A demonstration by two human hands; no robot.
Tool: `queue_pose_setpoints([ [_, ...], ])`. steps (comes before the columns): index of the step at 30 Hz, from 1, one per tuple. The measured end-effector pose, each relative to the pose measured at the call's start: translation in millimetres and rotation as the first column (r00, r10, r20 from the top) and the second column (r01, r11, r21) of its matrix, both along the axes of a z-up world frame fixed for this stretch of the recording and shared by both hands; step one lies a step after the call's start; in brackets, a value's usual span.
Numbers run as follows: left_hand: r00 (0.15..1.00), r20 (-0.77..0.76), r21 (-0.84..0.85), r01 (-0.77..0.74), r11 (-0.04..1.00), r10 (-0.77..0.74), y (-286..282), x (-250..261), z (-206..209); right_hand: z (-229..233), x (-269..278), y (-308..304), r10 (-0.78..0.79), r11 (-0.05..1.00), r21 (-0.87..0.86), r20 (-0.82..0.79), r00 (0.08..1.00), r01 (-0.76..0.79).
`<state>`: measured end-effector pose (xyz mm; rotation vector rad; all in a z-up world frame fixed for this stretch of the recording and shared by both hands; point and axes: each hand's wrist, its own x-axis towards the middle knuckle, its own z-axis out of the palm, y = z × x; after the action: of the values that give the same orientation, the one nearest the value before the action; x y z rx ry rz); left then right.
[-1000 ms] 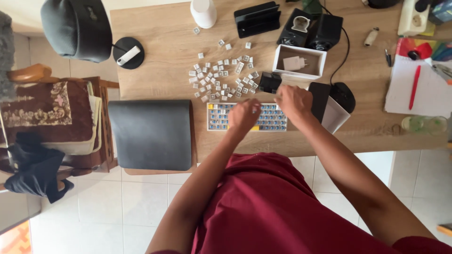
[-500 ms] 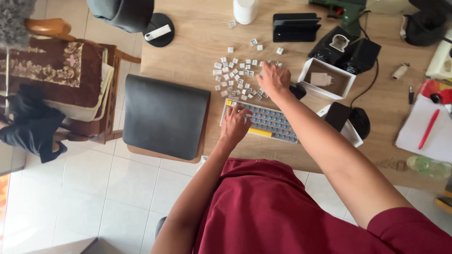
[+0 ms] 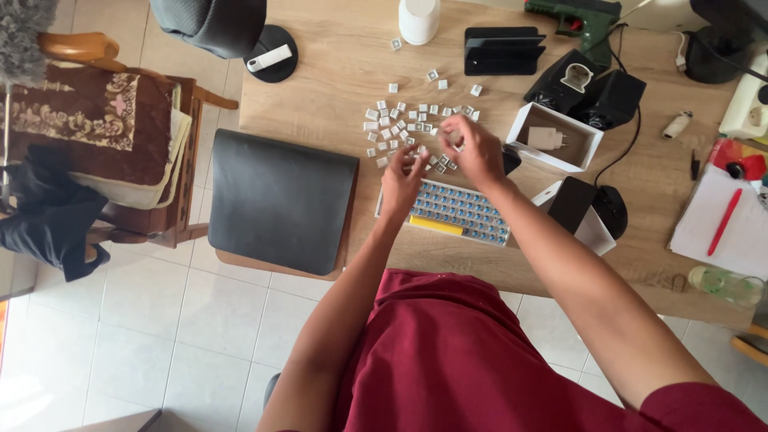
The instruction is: Attaching keycaps to a mechanical keyboard.
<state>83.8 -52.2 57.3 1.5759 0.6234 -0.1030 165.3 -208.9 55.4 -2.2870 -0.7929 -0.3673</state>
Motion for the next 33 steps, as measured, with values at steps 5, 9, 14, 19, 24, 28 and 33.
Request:
queue_pose_setpoints([
  [5,0.987,0.145,-0.027,0.069,0.997,-0.064,-1.0,16.7,-23.9,5.3,-22.7,-2.6,0.015,1.000,-0.006,0.065,0.998,-0.014],
  [9,0.946,0.284,0.019,0.155,0.988,-0.154,4.6,16.3,-13.5,20.0,-33.3,-1.9,-0.074,0.993,0.076,-0.142,0.987,0.086],
  [14,0.941,0.291,-0.119,0.218,0.969,-0.176,9.3,18.7,-33.2,32.9,-37.5,-1.8,-0.025,0.940,0.312,-0.348,0.937,0.140],
  [19,0.937,0.293,-0.134,0.237,0.962,-0.190,10.5,19.0,-24.0,29.2,-42.5,-0.6,-0.033,0.946,0.286,-0.380,0.925,0.152],
  [24,0.933,0.313,-0.146,0.234,0.961,-0.179,11.6,19.8,-20.3,28.0,-43.3,2.2,-0.035,0.944,0.290,-0.380,0.924,0.155],
  [28,0.932,0.313,-0.172,0.245,0.954,-0.182,16.2,19.2,-31.2,29.8,-43.9,0.5,-0.008,0.953,0.282,-0.334,0.943,0.108],
  [33,0.941,0.195,-0.010,0.284,0.959,-0.276,29.3,9.2,-24.0,8.3,-51.1,-1.1,0.003,0.991,0.124,-0.408,0.913,0.052],
])
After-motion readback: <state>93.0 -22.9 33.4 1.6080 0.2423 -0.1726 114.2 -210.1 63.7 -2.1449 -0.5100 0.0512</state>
